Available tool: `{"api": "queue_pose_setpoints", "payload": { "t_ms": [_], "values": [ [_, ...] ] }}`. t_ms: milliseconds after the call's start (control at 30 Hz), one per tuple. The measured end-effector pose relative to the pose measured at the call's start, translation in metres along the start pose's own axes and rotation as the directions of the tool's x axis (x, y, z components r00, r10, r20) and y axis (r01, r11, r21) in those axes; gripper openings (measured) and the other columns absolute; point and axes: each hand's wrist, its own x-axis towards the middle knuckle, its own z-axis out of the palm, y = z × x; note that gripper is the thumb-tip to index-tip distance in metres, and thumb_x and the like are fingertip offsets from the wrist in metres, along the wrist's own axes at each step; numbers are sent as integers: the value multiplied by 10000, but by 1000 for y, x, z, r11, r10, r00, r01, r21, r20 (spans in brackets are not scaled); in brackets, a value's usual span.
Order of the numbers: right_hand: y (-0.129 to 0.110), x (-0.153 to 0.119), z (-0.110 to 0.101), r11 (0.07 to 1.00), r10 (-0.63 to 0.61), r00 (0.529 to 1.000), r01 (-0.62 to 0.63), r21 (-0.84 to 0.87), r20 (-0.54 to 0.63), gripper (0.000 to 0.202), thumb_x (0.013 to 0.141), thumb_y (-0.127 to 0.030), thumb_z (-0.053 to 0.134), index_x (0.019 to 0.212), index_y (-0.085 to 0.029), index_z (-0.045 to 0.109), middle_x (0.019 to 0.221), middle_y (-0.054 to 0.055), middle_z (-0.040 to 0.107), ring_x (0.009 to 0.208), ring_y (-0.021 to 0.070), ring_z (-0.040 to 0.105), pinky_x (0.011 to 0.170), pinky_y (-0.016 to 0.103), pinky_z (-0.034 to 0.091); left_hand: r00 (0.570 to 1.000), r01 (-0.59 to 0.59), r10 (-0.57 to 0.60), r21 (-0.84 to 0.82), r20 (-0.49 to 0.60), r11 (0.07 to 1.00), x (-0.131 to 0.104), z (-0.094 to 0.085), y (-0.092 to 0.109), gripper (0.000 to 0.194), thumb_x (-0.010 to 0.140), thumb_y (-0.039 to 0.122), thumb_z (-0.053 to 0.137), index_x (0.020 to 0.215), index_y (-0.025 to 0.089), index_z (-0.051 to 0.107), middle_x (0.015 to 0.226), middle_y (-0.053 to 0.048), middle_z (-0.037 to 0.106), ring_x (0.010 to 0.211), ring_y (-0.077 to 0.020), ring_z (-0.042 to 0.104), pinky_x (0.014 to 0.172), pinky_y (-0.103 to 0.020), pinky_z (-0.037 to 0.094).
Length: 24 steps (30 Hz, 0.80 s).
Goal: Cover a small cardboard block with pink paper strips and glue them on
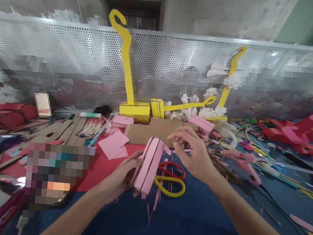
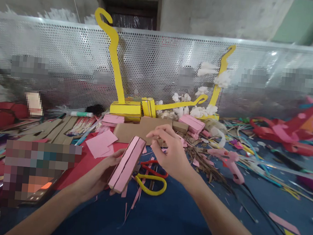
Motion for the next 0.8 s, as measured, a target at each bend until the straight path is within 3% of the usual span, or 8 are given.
{"api": "queue_pose_setpoints", "payload": {
  "t_ms": [167, 333, 500, 700, 800],
  "values": [
    [0, -3, 2, 991, -129, 986, 132, -21, 108, 394, 956, -38, 466, 1154, -279, 707, 1180, 92, 554, 1030, 234, 577, 856, 404, 515, 999, 20, -19, -27, 34, 999, -2, -1, 3, 460, 994, 420, 486, 1410, 223, 486, 794, -53, 684, 550, -193, 662, 421, -240, 454],
    [0, -6, 3, 980, -162, 983, 171, -103, 87, 516, 932, -8, 472, 1301, -312, 664, 1228, 101, 544, 1065, 249, 570, 854, 415, 521, 999, 34, -32, -54, 30, 998, -3, -3, 3, 485, 974, 478, 528, 1381, 214, 516, 861, -83, 709, 558, -182, 652, 422, -233, 450],
    [2, -7, 0, 875, -310, 921, 374, -308, 237, 683, 901, 37, 481, 1444, -368, 568, 1318, 104, 549, 1184, 301, 514, 985, 520, 473, 997, 2, 3, -67, 73, 998, -3, -3, 3, 460, 984, 478, 510, 1358, 211, 535, 825, -74, 687, 613, -198, 659, 422, -227, 441],
    [3, -11, 5, 823, -304, 925, 376, -427, 228, 751, 906, 16, 485, 1548, -370, 433, 1344, 122, 566, 1200, 323, 513, 993, 546, 480, 996, -7, 14, -87, 83, 996, -1, -4, 2, 440, 989, 460, 500, 1352, 212, 529, 881, -86, 700, 606, -185, 650, 413, -224, 448],
    [1, -13, 7, 794, -363, 876, 469, -386, 318, 760, 872, 12, 520, 1537, -350, 456, 1375, 116, 582, 1218, 323, 520, 1010, 551, 474, 997, 7, 0, -95, 76, 995, 0, -4, 2, 465, 983, 486, 510, 1347, 198, 530, 857, -89, 713, 549, -167, 626, 409, -225, 456]
  ]
}}
